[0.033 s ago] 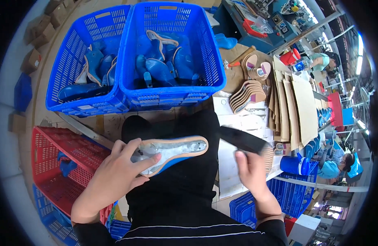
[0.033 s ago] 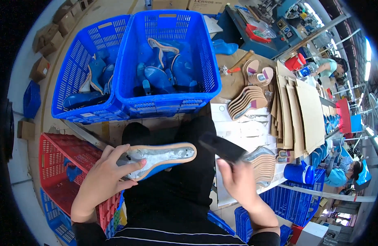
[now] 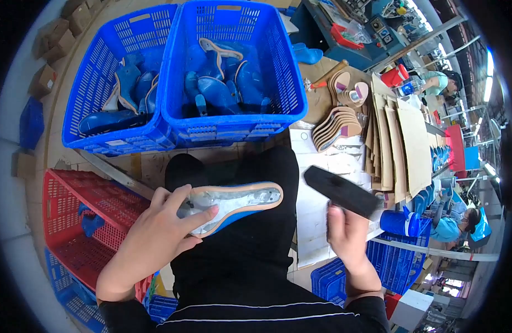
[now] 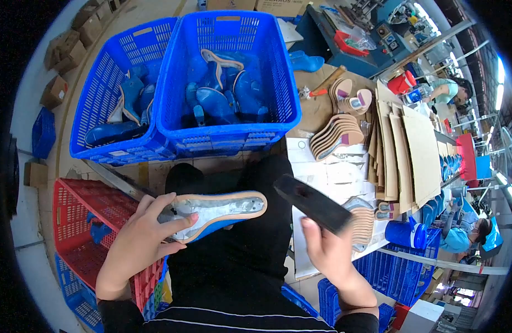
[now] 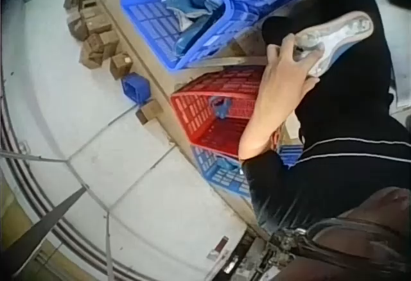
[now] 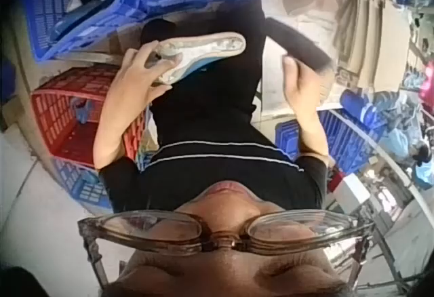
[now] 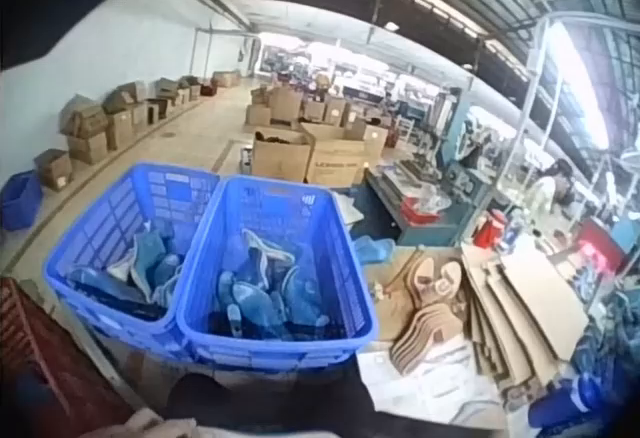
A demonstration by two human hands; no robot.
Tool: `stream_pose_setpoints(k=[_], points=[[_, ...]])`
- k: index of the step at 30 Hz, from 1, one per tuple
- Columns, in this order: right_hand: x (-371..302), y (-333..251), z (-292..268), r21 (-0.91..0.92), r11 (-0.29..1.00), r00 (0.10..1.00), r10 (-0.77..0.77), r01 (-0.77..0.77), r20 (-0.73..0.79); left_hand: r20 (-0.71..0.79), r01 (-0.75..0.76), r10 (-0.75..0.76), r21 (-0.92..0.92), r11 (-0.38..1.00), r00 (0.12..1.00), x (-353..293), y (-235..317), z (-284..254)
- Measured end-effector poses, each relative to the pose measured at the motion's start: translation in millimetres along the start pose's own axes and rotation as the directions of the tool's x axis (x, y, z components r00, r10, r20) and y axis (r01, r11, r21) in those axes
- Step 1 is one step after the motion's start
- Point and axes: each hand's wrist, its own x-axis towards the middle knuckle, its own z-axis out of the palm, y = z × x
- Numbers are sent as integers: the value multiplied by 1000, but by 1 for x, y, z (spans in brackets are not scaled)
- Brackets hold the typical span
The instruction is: Hammering and shaping shoe soles onto shoe lasts for footwear assembly.
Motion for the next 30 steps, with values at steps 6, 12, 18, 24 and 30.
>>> stream_pose_setpoints(k=[6, 12, 18, 24, 30], points=[[14, -14, 11, -141, 975, 970, -145, 174, 196, -17, -1, 2, 40, 999, 1000, -2, 5, 5], [11, -4, 8, -189, 980, 969, -19, 68, 247, -36, -5, 7, 75, 997, 999, -1, 4, 7], [10, -14, 20, -79, 985, 979, -140, 153, 150, 16, -7, 7, 5, 1000, 1000, 3, -2, -2], [5, -11, 10, -76, 993, 992, -79, 86, 95, -1, -5, 6, 23, 1000, 1000, -1, -2, 4], [9, -8, 23, -263, 964, 941, 64, 28, 334, -1, -44, 44, 46, 998, 999, 0, -1, 1]])
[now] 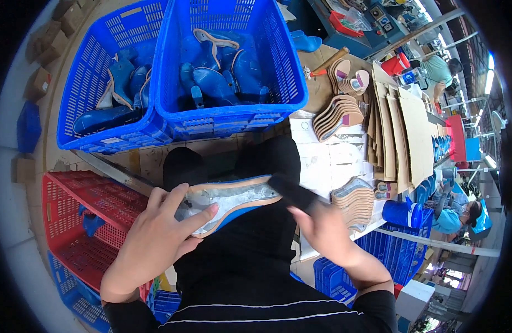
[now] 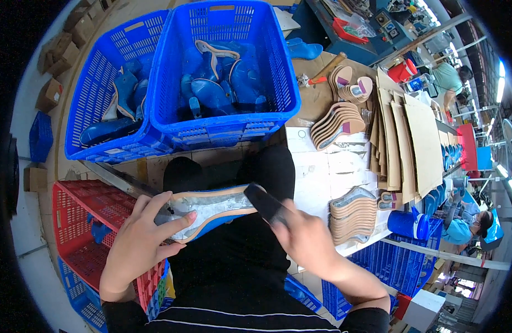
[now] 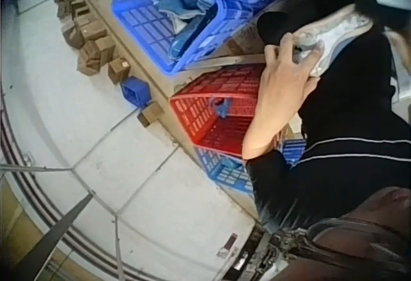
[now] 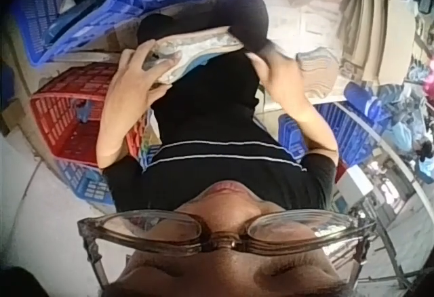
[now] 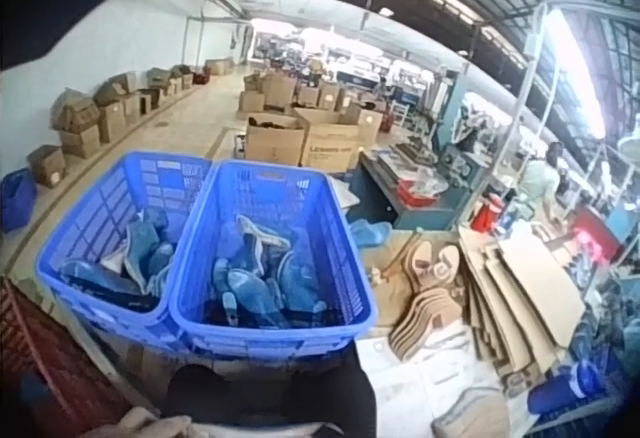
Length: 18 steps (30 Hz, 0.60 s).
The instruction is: Hammering and shaping shoe soles onto shoe lasts for footwear assembly.
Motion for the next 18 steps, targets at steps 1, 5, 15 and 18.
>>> stream_pose_setpoints(k=[1, 5, 15, 18], points=[[11, 6, 13, 109, 994, 1000, -16, 18, -24, -18, -5, 5, 1, 1000, 1000, 0, -1, 0], [-4, -1, -11, 143, 980, 985, -118, 135, -123, -13, 26, -26, 7, 1000, 1000, -3, 0, 7], [7, 8, -4, 99, 994, 980, -14, 35, -201, -42, 16, -16, -3, 1000, 999, 0, -3, 4], [-14, 2, -7, 252, 952, 888, -43, 176, -459, -25, 8, -7, 13, 1000, 1000, -5, 0, 7]])
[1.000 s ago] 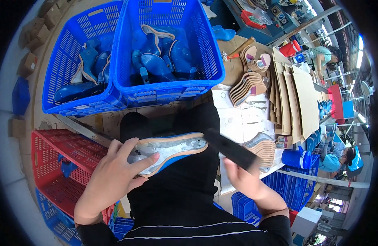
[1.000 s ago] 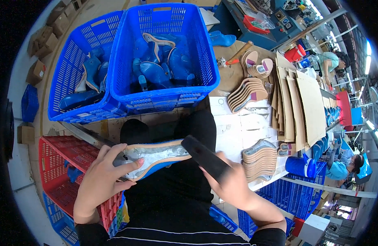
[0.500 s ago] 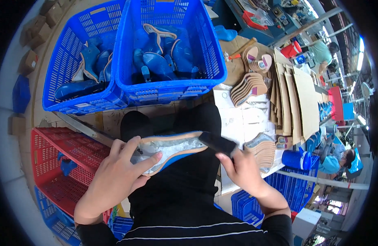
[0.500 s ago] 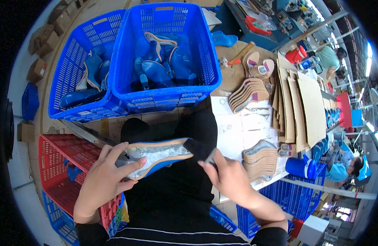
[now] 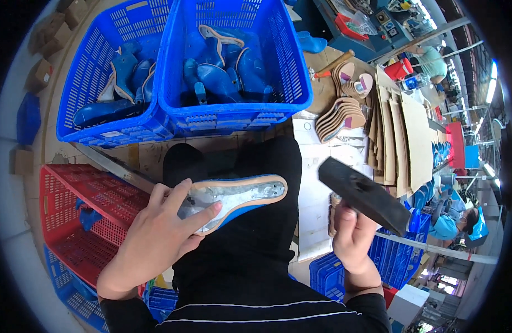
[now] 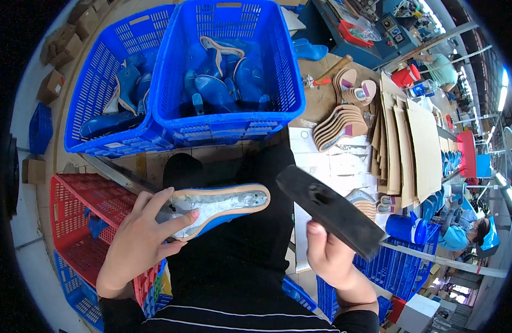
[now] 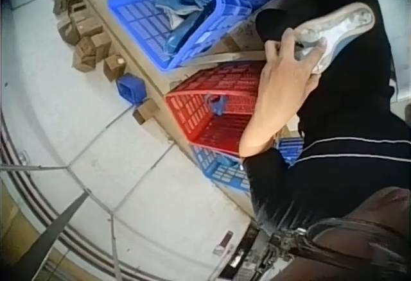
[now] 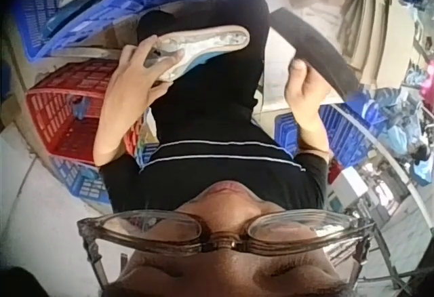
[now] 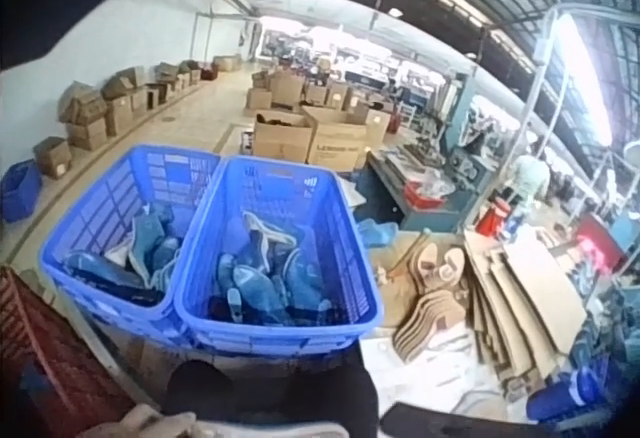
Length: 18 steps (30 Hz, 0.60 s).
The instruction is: Hammering and shaping shoe soles onto shoe lasts for footwear assembly.
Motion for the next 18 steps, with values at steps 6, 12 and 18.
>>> stream_pose_setpoints(k=[6, 12, 18], points=[[9, 18, 22, -284, 948, 868, 258, -143, 425, 1, -21, 21, -2, 1000, 1000, 0, -3, 0], [-4, 0, -4, -23, 999, 993, -42, 45, 107, -1, 18, -18, -4, 1000, 1000, -3, 1, 5], [17, 21, 13, -206, 978, 931, 105, -33, 350, -50, 21, -21, -13, 1000, 999, 3, 5, 10]])
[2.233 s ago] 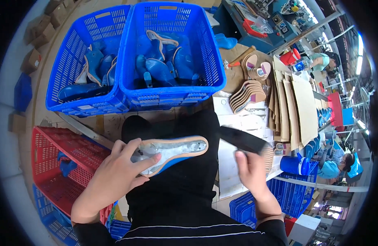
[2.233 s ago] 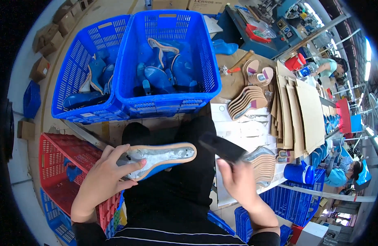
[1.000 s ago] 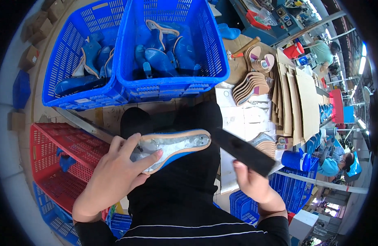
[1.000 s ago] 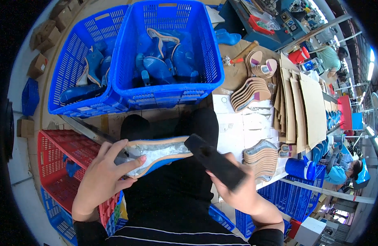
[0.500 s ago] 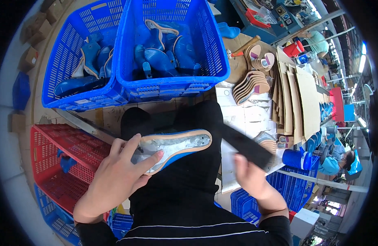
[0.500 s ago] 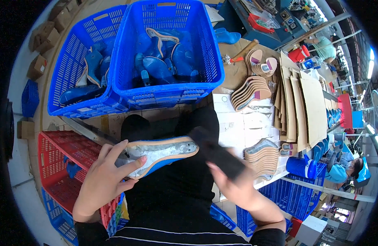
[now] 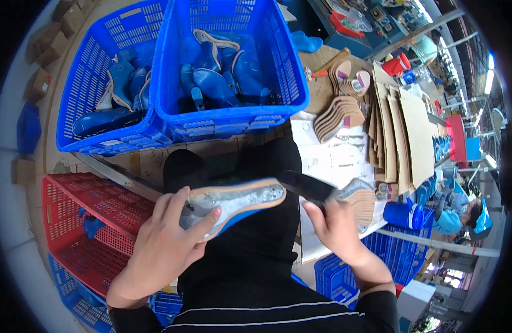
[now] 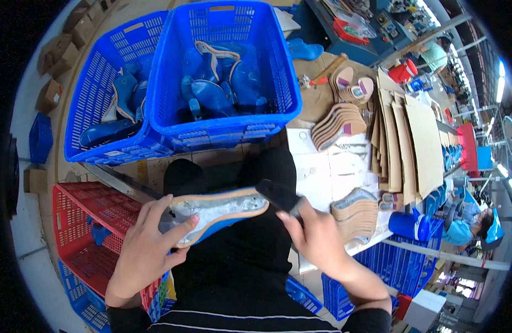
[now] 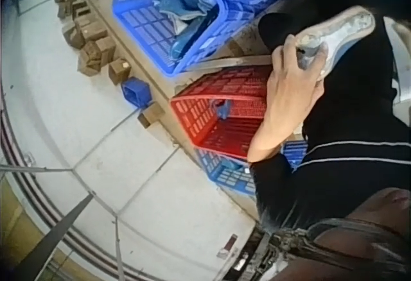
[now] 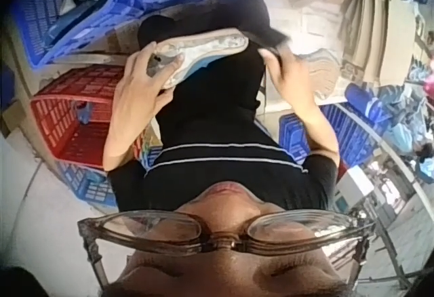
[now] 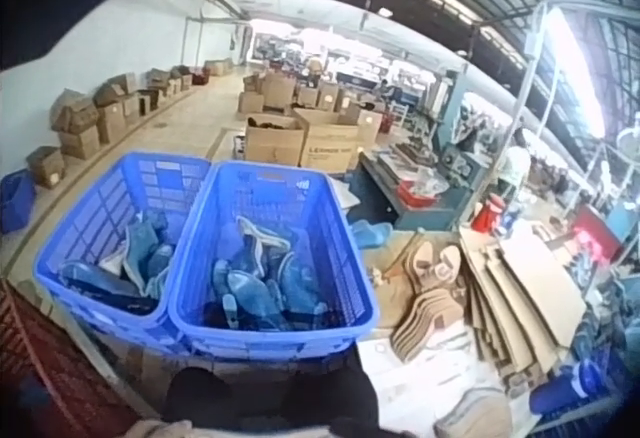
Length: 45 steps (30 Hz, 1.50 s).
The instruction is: Hammering and shaping shoe soles onto shoe lasts for footwear assembly.
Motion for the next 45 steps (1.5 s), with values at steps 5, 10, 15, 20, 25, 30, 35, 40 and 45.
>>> stream_pose_setpoints(k=[5, 10, 15, 20, 25, 30, 35, 40, 45], points=[[-41, 2, 3, 174, 966, 935, -125, 191, -331, -90, 37, -23, 149, 988, 996, 0, 9, 34], [-14, -11, 1, 26, 1000, 1000, -12, 13, -23, -391, 123, 9, 312, 942, 921, 14, -1, 63], [-47, -5, -14, -211, 970, 992, -123, 117, -16, -481, 220, -102, 197, 955, 871, 30, -4, 69], [-24, 5, 25, 125, 992, 998, -12, 20, -67, -498, 219, -113, 161, 962, 860, 34, -6, 59], [-41, 47, 69, 454, 887, 873, 287, -87, -395, -509, 204, -113, 126, 971, 853, 39, -9, 57], [-2, 78, 73, 206, 937, 785, 349, -282, -513, -569, 216, -126, 93, 972, 813, 36, -17, 61], [-11, 165, 98, 62, 863, 704, 449, -502, -550, -556, 150, -262, -240, 959, 789, 23, -28, 58], [-21, 218, 132, 157, 827, 663, 532, -539, -526, -492, 88, -289, -391, 916, 821, -3, -41, 47], [-25, 218, 148, 59, 909, 679, 349, -412, -646, -491, 80, -264, -363, 928, 830, -6, -39, 45]])
